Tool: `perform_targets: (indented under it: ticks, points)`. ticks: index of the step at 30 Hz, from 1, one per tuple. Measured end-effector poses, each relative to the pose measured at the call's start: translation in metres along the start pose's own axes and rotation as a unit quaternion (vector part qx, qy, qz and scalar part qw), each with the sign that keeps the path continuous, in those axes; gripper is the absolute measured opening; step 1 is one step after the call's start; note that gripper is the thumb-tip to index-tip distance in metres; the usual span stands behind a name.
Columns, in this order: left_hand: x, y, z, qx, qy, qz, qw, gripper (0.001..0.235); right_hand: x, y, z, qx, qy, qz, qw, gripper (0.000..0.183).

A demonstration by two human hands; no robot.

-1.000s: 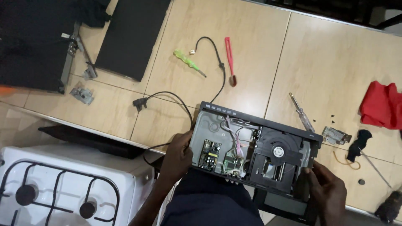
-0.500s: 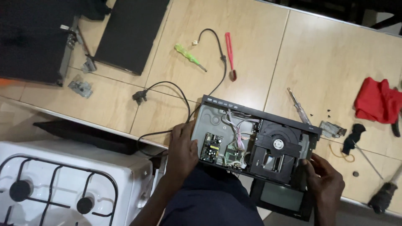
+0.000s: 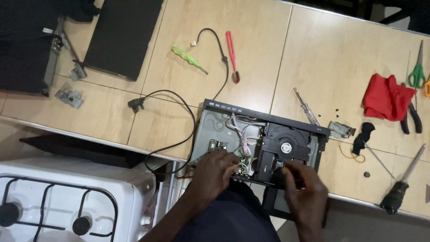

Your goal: The person uses a screwdriver to loosen screws on the back of a DVD player, then rotates the unit to access the interior. They connect a power cable to the internal circuit board and continue adjusting internal components.

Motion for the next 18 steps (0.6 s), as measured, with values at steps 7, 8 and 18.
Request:
perform_targets:
  ticks: [7,8,18]
  points:
    - [0.005,-0.007,-0.001,-0.015,0.036,-0.057,0.998,0.017,0.054,-0.014,0.013,-0.038,-0.100,-0.023,0.994,0.024]
    - [0.008,-0.007,0.002,-0.009,0.037,-0.079,0.996,0.029,0.064,-0.013,0.016,-0.042,-0.118,-0.014,0.992,0.026]
    - [-0.003,0.002,0.001,0.001,0.007,-0.084,0.996,0.015,0.084,-0.014,0.024,-0.027,-0.182,0.042,0.982,0.025]
Point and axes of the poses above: each hand's wrist, its own z-axis away from the middle knuckle, its own x-axis out of the palm, y = z × x, the point moved 8 cm from there along -z, towards the middle knuckle
